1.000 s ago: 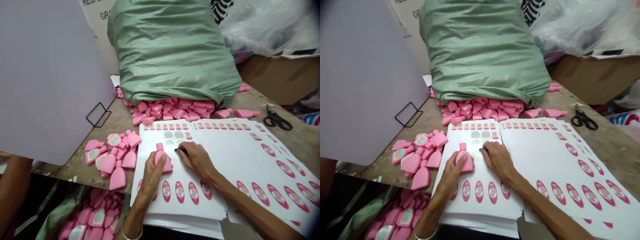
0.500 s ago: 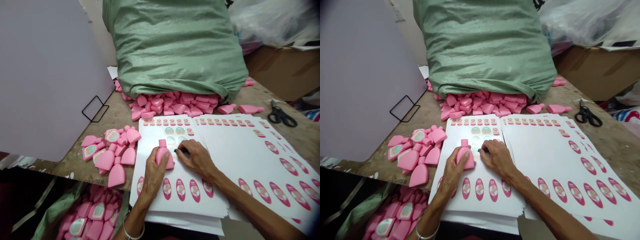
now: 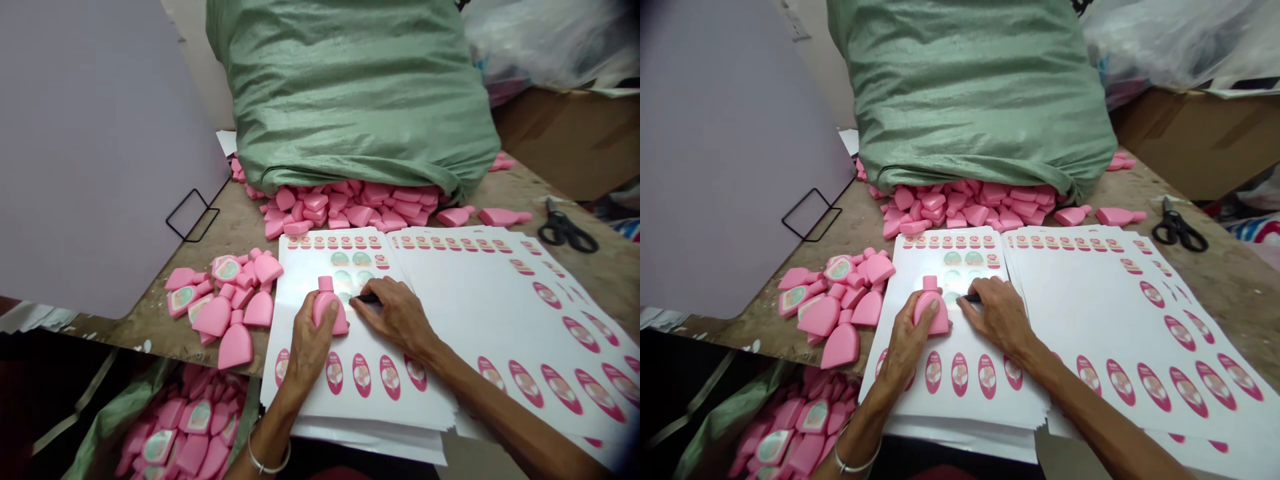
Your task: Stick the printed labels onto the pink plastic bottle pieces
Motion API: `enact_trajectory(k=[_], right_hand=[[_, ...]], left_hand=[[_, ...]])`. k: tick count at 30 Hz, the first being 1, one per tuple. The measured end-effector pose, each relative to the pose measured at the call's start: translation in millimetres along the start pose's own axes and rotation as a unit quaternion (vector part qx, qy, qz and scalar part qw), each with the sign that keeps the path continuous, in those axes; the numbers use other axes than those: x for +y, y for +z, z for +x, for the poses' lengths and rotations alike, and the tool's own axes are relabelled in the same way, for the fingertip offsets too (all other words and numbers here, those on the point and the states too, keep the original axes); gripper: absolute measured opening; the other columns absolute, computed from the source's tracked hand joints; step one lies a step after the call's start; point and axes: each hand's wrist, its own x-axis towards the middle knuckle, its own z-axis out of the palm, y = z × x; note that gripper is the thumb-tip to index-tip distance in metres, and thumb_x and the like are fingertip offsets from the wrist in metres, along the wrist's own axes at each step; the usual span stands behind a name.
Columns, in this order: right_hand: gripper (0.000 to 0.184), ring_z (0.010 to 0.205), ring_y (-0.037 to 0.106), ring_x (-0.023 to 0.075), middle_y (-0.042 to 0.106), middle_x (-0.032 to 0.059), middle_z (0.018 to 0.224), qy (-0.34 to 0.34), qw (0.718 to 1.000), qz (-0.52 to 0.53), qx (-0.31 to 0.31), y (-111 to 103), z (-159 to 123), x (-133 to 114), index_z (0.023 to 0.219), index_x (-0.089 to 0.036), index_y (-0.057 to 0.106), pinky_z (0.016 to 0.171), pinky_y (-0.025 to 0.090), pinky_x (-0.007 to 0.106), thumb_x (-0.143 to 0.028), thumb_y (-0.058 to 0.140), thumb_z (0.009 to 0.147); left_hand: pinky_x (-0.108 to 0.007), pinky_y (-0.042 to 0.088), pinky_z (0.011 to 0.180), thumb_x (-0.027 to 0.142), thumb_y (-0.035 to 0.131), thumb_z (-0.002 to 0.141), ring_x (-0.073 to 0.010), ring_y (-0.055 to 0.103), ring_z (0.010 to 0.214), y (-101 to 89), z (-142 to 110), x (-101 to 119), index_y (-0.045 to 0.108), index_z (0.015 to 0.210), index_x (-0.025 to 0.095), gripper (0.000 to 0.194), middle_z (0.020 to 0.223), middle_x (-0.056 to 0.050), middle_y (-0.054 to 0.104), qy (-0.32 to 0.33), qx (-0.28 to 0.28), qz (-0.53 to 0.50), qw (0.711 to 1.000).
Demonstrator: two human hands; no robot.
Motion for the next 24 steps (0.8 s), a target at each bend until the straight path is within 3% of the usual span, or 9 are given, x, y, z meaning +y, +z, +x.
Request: enact_trajectory(k=[4, 8, 11, 15, 18, 24], right_hand=[[0.021, 0.063, 0.051, 0.016, 0.061, 0.0025, 0.066, -0.016, 0.999, 0.036, 0.037, -2.0, -0.8, -2.6, 0.071, -0.02, 0.055, 0.067, 0.039, 0.032, -0.038, 0.058, 0.082], [0.026, 0.06, 0.051, 0.0144, 0.06, 0.001, 0.066, 0.093, 0.978, 0.182, 0.05, -18.6, 0.4, -12.4, 0.071, -0.021, 0.055, 0.059, 0.041, 0.029, -0.045, 0.061, 0.08], [0.028, 0.057, 0.05, 0.013, 0.06, 0.0001, 0.066, 0.152, 0.954, 0.259, 0.019, -32.9, 1.6, -24.8, 0.074, -0.021, 0.06, 0.054, 0.041, 0.027, -0.049, 0.061, 0.079], [0.029, 0.062, 0.055, 0.0149, 0.068, 0.0018, 0.075, 0.144, 0.942, 0.3, -0.034, -39.7, -0.1, -45.4, 0.087, -0.022, 0.071, 0.057, 0.044, 0.028, -0.048, 0.062, 0.078], [0.026, 0.066, 0.057, 0.0162, 0.071, 0.0029, 0.084, 0.133, 0.943, 0.304, -0.032, -38.1, -2.2, -56.3, 0.086, -0.023, 0.073, 0.059, 0.046, 0.029, -0.046, 0.062, 0.078], [0.026, 0.063, 0.056, 0.0158, 0.071, 0.0031, 0.08, 0.109, 0.953, 0.281, -0.025, -36.0, -3.9, -62.0, 0.086, -0.023, 0.073, 0.059, 0.046, 0.03, -0.045, 0.062, 0.079]], left_hand=[[-0.025, 0.053, 0.059, 0.05, 0.055, 0.082, -0.0122, 0.058, 0.064, -1.0, 1.2, -1.9, 0.058, 0.105, 0.017, 0.04, 0.086, -0.003, 0.058, -0.05, -0.021, -0.087, 0.995], [-0.027, 0.055, 0.06, 0.059, 0.053, 0.081, -0.0149, 0.063, 0.067, -3.7, 0.5, -4.6, 0.058, 0.109, 0.014, 0.054, 0.093, -0.008, 0.062, -0.088, -0.009, -0.171, 0.981], [-0.029, 0.056, 0.061, 0.066, 0.047, 0.08, -0.0184, 0.066, 0.069, -4.6, -3.2, -3.3, 0.059, 0.11, 0.011, 0.064, 0.09, -0.011, 0.065, -0.123, 0.008, -0.242, 0.962], [-0.028, 0.058, 0.062, 0.062, 0.042, 0.086, -0.0196, 0.068, 0.076, -4.8, -10.1, 6.0, 0.06, 0.108, 0.012, 0.057, 0.091, -0.01, 0.068, -0.132, -0.019, -0.303, 0.944], [-0.027, 0.058, 0.062, 0.057, 0.04, 0.089, -0.0191, 0.067, 0.079, -6.2, -14.1, 13.1, 0.06, 0.107, 0.012, 0.053, 0.095, -0.01, 0.068, -0.126, -0.029, -0.317, 0.939], [-0.028, 0.059, 0.062, 0.056, 0.038, 0.09, -0.0192, 0.068, 0.079, -9.3, -17.5, 14.1, 0.058, 0.112, 0.012, 0.053, 0.099, -0.01, 0.068, -0.127, -0.044, -0.329, 0.935]])
